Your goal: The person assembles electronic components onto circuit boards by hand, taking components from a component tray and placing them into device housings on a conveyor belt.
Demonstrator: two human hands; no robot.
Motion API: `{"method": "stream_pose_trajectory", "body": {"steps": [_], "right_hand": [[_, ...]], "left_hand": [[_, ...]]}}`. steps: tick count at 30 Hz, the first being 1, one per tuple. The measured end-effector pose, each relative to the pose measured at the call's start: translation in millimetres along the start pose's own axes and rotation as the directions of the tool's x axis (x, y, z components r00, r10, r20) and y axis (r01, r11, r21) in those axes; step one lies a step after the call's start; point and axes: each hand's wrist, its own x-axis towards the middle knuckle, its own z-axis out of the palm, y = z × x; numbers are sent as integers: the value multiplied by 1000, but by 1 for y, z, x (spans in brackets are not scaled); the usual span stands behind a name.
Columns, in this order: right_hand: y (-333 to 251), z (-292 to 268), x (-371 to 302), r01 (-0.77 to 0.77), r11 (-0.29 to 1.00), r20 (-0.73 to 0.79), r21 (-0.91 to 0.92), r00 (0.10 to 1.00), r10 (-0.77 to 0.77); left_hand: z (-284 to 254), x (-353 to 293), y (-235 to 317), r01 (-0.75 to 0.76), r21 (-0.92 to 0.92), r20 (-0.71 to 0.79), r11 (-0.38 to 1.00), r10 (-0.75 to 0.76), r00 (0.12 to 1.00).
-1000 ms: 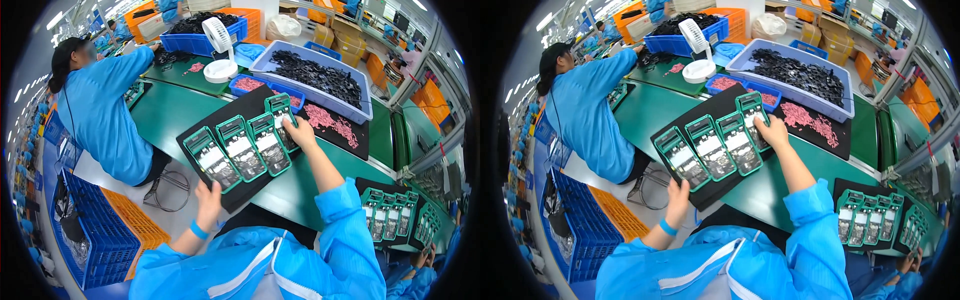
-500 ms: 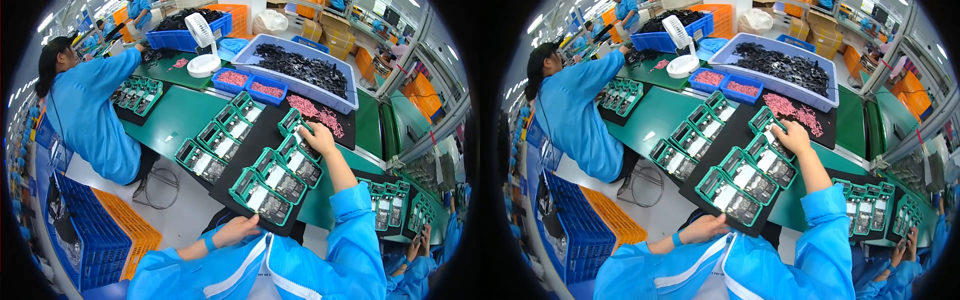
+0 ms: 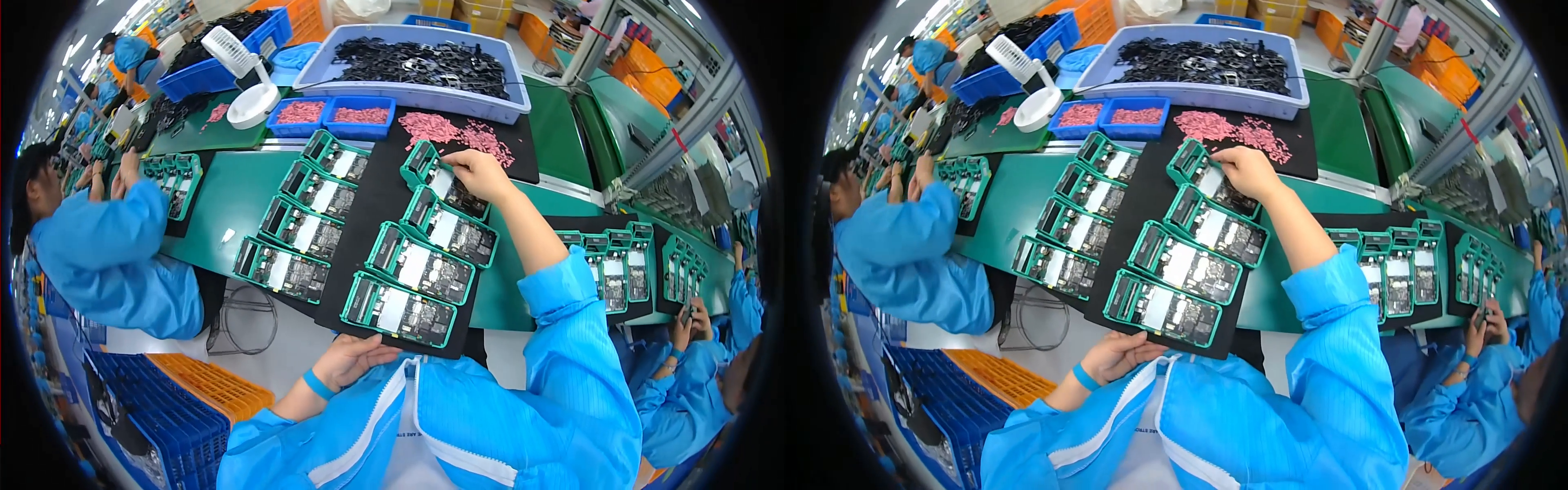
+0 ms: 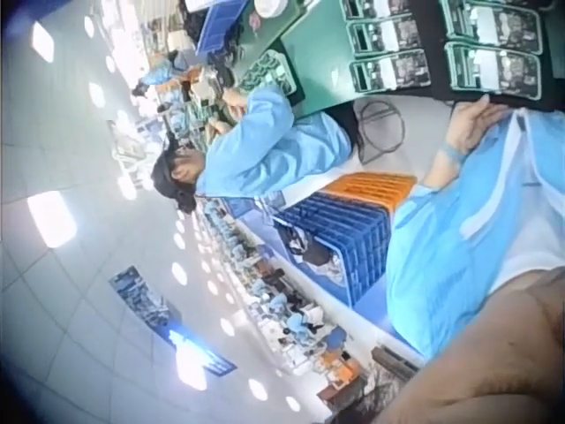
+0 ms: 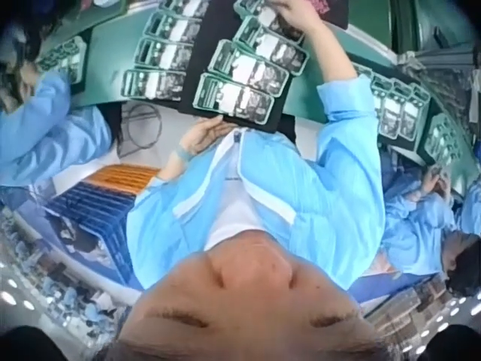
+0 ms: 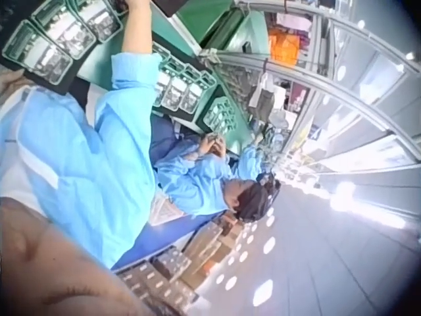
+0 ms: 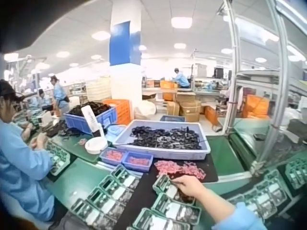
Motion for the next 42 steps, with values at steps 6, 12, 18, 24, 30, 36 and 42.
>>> {"method": "stream_pose_trajectory", "body": {"steps": [6,12,18,24,30,36,42], "right_hand": [[-4,-7,-37,-274,931,-287,241,896,338],[16,17,-95,-280,854,-371,439,808,457],[3,36,-80,-155,947,-339,282,907,250],[-7,25,-63,-143,983,-348,-115,933,95],[-22,37,-9,72,997,-276,-28,958,-77],[-1,37,-10,26,982,-150,185,989,2],[7,1,-7,-145,965,-321,220,923,211]], "left_hand": [[20,0,4,182,114,-16,977,-182,983],[16,3,3,251,2,-14,968,-251,968],[-13,-14,18,72,12,-81,997,-71,994],[-3,-45,73,189,970,-178,155,-87,980],[104,-79,143,-108,992,116,-65,137,984],[183,-53,205,-321,883,434,-342,339,835],[153,101,270,-161,691,579,-705,405,708]]}}
